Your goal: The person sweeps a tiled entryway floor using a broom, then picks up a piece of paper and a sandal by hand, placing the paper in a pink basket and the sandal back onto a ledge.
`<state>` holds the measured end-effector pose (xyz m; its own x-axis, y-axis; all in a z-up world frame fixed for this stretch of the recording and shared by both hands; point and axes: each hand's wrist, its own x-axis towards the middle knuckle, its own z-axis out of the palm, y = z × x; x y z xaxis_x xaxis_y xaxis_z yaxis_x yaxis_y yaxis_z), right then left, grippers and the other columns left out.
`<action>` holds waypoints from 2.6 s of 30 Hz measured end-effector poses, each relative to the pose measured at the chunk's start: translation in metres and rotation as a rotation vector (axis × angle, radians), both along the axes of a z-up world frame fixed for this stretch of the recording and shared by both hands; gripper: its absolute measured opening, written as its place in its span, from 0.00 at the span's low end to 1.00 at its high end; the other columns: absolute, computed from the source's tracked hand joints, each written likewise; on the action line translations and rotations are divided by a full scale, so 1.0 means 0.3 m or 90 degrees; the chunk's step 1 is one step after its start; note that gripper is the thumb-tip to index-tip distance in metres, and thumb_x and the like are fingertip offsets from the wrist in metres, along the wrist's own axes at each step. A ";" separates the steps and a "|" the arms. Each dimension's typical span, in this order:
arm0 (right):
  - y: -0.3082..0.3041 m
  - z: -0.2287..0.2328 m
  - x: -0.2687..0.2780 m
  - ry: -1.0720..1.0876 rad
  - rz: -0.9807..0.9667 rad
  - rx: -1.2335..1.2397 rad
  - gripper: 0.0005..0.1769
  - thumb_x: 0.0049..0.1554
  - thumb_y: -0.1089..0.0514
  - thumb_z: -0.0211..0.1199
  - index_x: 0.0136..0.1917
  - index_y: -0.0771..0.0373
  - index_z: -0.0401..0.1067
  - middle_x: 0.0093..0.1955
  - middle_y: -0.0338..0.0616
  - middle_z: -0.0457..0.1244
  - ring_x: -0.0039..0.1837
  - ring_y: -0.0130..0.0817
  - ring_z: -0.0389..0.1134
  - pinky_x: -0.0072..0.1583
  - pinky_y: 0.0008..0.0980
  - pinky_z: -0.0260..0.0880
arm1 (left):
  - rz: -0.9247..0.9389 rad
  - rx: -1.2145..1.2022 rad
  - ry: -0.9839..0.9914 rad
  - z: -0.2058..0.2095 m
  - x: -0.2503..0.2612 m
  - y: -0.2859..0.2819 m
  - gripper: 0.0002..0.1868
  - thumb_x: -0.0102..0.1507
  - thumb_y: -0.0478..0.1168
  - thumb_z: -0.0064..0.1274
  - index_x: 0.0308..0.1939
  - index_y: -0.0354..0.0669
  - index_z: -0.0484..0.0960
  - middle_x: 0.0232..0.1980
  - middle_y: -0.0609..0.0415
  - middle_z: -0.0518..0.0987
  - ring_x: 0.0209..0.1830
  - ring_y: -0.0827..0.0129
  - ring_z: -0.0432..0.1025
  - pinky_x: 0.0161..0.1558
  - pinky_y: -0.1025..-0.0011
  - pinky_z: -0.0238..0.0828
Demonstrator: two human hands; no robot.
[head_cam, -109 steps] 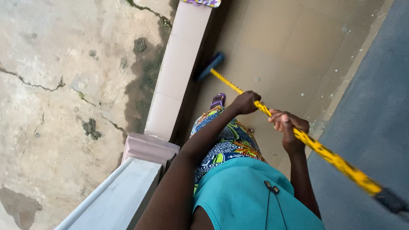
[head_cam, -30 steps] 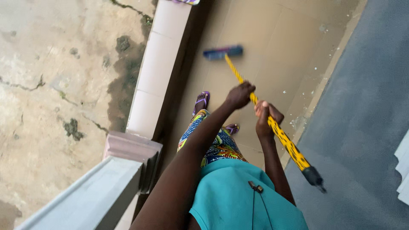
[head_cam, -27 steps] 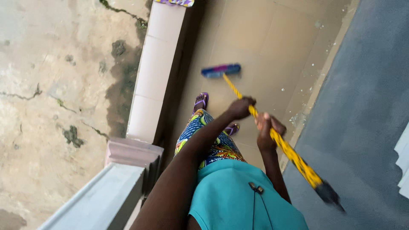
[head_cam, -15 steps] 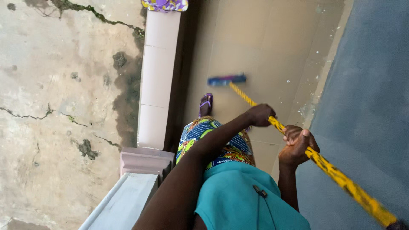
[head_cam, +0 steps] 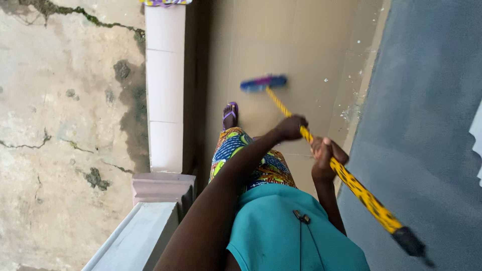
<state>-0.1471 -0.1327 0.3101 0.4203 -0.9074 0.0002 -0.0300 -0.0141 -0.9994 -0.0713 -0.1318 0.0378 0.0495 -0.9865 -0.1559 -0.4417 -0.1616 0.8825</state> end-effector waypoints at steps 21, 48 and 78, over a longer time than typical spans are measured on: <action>-0.219 -0.185 -0.248 0.015 0.011 -0.146 0.25 0.72 0.55 0.51 0.33 0.65 0.60 0.33 0.41 0.60 0.37 0.30 0.62 0.52 0.33 0.71 | 0.164 -0.156 -0.093 0.120 -0.096 -0.226 0.20 0.48 0.36 0.66 0.43 0.43 0.79 0.54 0.43 0.79 0.63 0.45 0.67 0.60 0.53 0.69; -0.471 -0.163 -0.512 0.067 -0.082 -0.075 0.23 0.71 0.46 0.54 0.45 0.69 0.71 0.33 0.38 0.60 0.38 0.24 0.62 0.44 0.28 0.64 | 0.083 -0.178 -0.220 0.157 -0.353 -0.502 0.22 0.47 0.44 0.58 0.45 0.44 0.82 0.57 0.40 0.79 0.57 0.42 0.73 0.48 0.47 0.72; -0.884 -0.091 -0.746 -0.094 -0.178 -0.058 0.18 0.69 0.58 0.55 0.38 0.67 0.64 0.26 0.36 0.53 0.29 0.27 0.54 0.35 0.29 0.58 | -0.127 -0.003 -0.087 -0.046 -0.690 -0.965 0.12 0.64 0.48 0.56 0.41 0.44 0.79 0.47 0.47 0.79 0.54 0.51 0.73 0.55 0.55 0.74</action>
